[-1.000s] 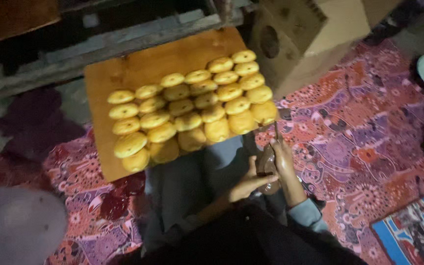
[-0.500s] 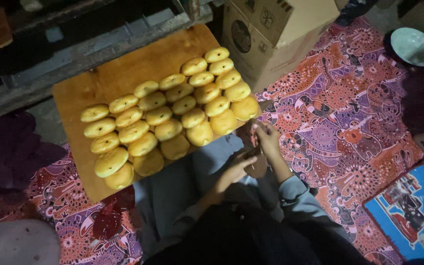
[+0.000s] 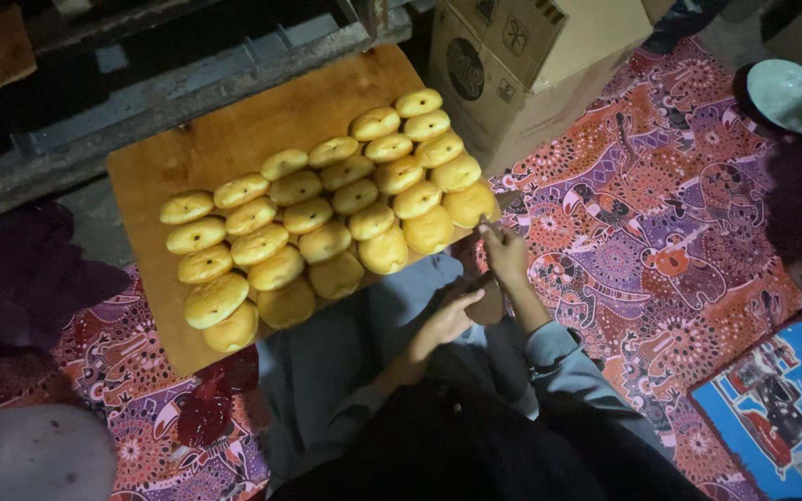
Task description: The person sits on the floor and uses a knife to split small round buns, then fills them with a red paste from a plastic bag. The filled buns are placed back on a wooden board.
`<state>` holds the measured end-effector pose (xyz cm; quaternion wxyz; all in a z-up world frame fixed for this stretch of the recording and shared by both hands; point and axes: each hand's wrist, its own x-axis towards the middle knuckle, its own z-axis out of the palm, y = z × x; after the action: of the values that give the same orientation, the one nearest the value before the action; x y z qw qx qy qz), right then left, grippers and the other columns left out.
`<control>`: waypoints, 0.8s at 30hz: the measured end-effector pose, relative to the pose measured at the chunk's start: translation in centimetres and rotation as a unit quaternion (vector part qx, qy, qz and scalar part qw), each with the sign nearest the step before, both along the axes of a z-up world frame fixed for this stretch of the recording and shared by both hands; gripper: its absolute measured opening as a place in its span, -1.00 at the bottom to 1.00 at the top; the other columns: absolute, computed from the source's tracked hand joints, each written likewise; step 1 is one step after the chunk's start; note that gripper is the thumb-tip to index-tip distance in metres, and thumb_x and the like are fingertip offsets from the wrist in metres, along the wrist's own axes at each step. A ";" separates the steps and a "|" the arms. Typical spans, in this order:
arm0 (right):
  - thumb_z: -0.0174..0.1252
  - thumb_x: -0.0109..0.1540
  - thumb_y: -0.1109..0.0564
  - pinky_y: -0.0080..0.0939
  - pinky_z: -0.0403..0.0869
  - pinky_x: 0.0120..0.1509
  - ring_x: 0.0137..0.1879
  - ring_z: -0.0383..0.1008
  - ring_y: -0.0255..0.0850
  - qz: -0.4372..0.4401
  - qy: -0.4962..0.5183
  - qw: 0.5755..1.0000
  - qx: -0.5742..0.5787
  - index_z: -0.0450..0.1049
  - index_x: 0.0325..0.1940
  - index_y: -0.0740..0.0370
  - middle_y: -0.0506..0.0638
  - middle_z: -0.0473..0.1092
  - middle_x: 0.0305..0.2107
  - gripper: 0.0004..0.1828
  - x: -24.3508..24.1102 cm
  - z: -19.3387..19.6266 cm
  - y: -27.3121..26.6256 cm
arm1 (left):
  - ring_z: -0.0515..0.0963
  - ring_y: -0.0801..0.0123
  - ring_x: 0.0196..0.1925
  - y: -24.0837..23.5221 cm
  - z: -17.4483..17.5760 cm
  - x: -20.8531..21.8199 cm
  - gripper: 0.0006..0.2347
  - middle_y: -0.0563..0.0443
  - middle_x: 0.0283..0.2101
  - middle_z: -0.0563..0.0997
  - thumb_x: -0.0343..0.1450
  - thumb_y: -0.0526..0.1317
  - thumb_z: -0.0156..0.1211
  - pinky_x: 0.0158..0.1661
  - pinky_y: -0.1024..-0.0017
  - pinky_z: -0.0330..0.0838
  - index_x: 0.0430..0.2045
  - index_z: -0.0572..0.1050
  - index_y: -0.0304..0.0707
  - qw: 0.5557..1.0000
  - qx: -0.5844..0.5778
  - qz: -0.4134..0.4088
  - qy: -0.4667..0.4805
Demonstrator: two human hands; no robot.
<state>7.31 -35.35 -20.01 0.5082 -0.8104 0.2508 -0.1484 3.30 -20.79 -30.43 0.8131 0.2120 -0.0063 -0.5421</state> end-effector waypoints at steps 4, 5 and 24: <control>0.26 0.25 -0.13 -0.13 0.38 -0.32 -0.46 0.41 -0.24 0.007 0.034 0.999 -0.016 0.59 -0.21 0.34 0.07 0.48 -0.57 -0.58 0.2 0.6 0.2 | 0.54 0.34 0.20 -0.1 -0.1 0.0 -0.64 -0.02 0.17 0.56 0.53 -0.12 0.18 0.28 0.29 0.33 0.18 0.45 -0.33 1.000 0.008 0.002 0.018; 0.25 0.25 -0.15 -0.12 0.39 -0.30 -0.45 0.43 -0.22 0.013 0.045 0.999 -0.025 0.59 -0.19 0.34 0.09 0.48 -0.56 -0.56 0.1 0.7 0.3 | 0.54 0.34 0.20 -0.1 -0.1 0.0 -0.64 -0.02 0.18 0.56 0.54 -0.12 0.17 0.28 0.28 0.33 0.18 0.44 -0.33 1.000 0.002 -0.003 0.024; 0.02 0.41 -0.12 0.21 0.45 -0.09 -0.19 0.53 0.35 -0.004 0.057 0.979 -0.197 0.59 -0.14 0.42 0.45 0.48 -0.36 -0.50 3.3 -4.4 -0.1 | 0.61 0.38 0.02 0.7 -0.1 0.4 -0.78 0.07 -0.03 0.64 0.49 -0.21 0.27 0.10 0.35 0.45 -0.01 0.51 -0.19 0.999 0.002 0.039 0.008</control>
<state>10.62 -35.44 -24.43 0.3230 -0.9009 0.2482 -0.1499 3.66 -20.09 -30.53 0.8333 0.2095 0.0095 -0.5115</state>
